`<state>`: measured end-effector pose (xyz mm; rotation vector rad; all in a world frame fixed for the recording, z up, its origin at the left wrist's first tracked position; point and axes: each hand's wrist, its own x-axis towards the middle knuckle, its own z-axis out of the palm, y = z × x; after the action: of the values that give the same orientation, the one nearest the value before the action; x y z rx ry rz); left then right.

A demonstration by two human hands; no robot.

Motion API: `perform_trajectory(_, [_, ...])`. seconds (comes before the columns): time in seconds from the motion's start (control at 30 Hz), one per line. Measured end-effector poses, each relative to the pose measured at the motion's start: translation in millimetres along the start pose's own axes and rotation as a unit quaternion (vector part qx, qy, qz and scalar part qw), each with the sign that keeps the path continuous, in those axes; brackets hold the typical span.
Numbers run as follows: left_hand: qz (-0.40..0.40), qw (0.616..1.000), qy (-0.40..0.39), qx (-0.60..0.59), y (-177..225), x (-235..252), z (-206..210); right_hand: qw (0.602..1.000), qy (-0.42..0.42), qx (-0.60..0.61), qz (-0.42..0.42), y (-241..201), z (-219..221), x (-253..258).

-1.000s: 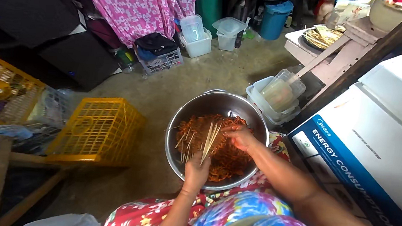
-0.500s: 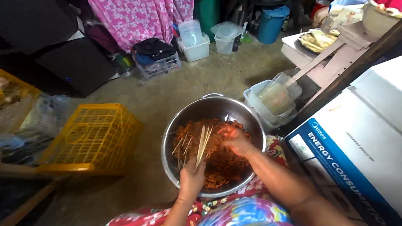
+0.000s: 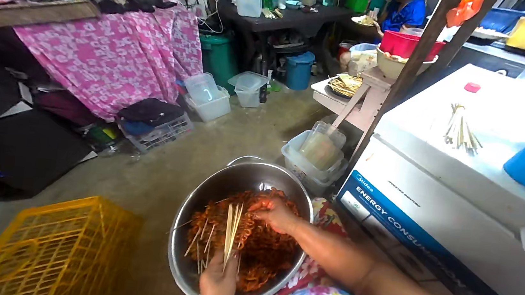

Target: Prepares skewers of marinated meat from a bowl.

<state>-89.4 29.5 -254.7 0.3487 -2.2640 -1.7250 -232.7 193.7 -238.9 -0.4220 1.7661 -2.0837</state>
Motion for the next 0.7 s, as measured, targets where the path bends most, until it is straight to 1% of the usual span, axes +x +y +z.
perform_trajectory(0.13, [0.004, 1.000, -0.003, -0.003, 0.0, 0.3, -1.8, 1.000, 0.007, -0.012, 0.008, 2.5, -1.2, 1.7])
perform_trajectory(0.33, [0.011, 1.000, -0.008, 0.008, -2.0, 0.8, -2.5, 0.990, 0.029, 0.067, 0.124, -5.8, 4.1, -1.6])
perform_trajectory(0.57, [0.005, 1.000, -0.012, 0.016, -0.7, -0.1, -2.2, 0.977, -0.015, 0.097, 0.187, -3.9, -1.4, -0.5])
perform_trajectory(0.7, [-0.007, 1.000, 0.015, 0.007, 0.6, 0.9, -1.3, 0.977, -0.063, 0.094, 0.180, -5.2, -7.2, -2.8])
